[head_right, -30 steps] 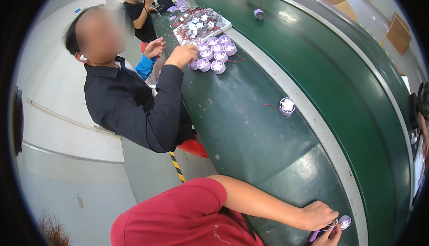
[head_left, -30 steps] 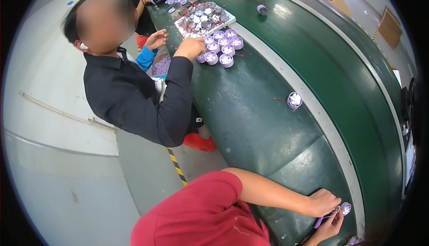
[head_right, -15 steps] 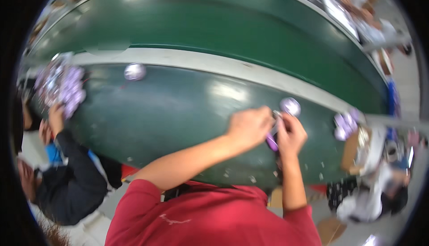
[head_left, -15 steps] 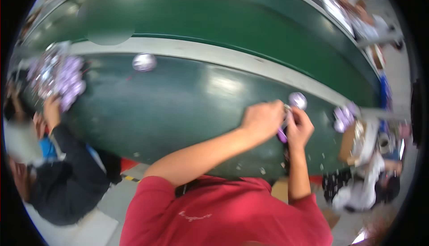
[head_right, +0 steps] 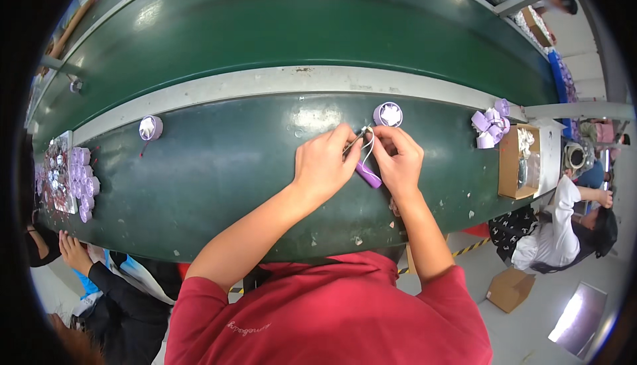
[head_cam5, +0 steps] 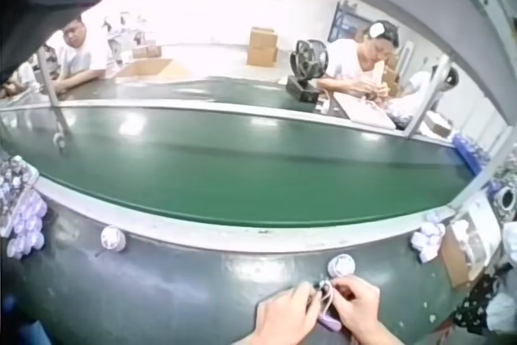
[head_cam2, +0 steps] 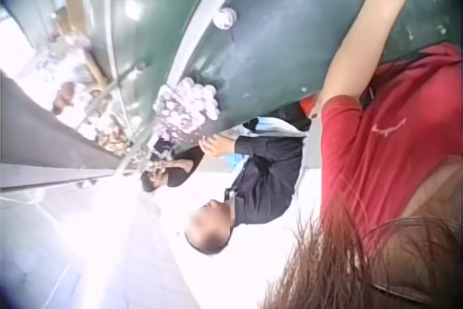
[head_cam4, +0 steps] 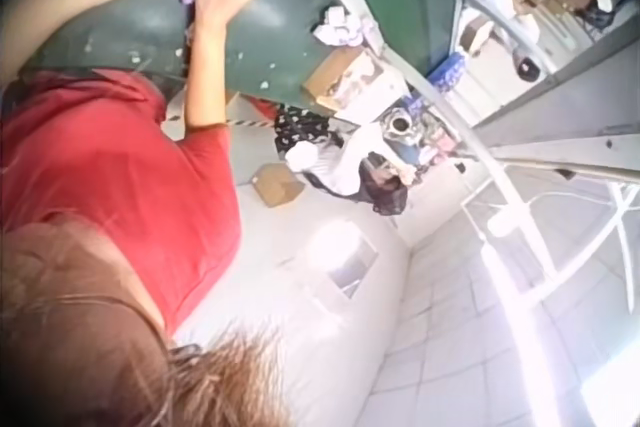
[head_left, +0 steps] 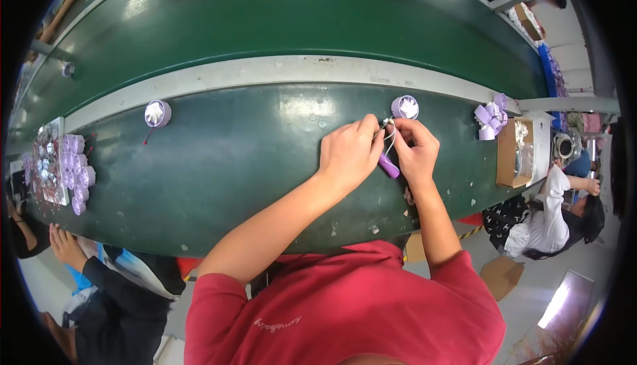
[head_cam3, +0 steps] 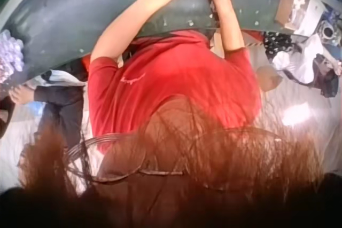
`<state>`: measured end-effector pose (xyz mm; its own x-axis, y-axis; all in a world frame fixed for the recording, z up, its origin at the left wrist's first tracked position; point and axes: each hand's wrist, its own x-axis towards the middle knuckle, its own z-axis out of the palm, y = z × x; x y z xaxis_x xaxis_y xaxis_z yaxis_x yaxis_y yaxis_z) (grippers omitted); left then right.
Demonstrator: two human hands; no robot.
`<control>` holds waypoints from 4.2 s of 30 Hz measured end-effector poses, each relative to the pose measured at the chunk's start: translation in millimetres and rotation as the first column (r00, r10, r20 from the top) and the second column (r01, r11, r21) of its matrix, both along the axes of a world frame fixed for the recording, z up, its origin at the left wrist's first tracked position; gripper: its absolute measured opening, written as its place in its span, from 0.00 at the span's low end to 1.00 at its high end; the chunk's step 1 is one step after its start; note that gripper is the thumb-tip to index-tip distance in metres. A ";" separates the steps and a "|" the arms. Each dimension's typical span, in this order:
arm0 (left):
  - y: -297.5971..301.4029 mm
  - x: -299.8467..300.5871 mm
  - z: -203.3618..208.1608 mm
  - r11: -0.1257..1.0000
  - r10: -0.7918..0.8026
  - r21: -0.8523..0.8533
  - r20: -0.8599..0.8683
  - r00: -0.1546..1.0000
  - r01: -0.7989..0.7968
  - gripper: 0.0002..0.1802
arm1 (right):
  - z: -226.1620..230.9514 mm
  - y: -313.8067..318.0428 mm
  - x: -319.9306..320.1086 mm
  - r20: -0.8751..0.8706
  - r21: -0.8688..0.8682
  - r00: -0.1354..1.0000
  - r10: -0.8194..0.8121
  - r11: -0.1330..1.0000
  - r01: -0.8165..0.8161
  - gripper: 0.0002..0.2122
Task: Assembling small electronic components on a factory production line.
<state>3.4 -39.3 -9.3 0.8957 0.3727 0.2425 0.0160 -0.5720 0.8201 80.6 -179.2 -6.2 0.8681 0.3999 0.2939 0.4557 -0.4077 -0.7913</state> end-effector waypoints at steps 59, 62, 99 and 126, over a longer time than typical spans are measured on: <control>-7.8 6.7 -15.8 1.000 -0.009 -0.020 0.014 1.000 0.009 0.10 | -50.4 -29.2 29.6 -0.135 0.064 0.988 0.074 0.996 -0.066 0.05; -8.0 6.8 -16.9 1.000 -0.004 -0.014 0.014 1.000 0.004 0.09 | -52.9 -31.2 32.6 -0.118 0.028 0.990 0.077 0.997 -0.074 0.05; 2.7 2.4 -5.4 1.000 0.002 0.009 -0.022 1.000 -0.002 0.10 | -14.2 -6.6 8.4 -0.139 0.107 0.988 0.070 0.993 -0.055 0.06; 3.8 1.6 -7.3 1.000 -0.001 0.019 -0.003 1.000 0.001 0.09 | -8.4 -4.3 4.6 -0.178 0.132 0.980 0.094 0.989 -0.071 0.07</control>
<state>5.0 -35.5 -16.5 0.8967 0.3671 0.2473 0.0175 -0.5877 0.8089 85.1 -183.5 -14.6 0.8773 0.4429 0.1851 0.3266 -0.2679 -0.9064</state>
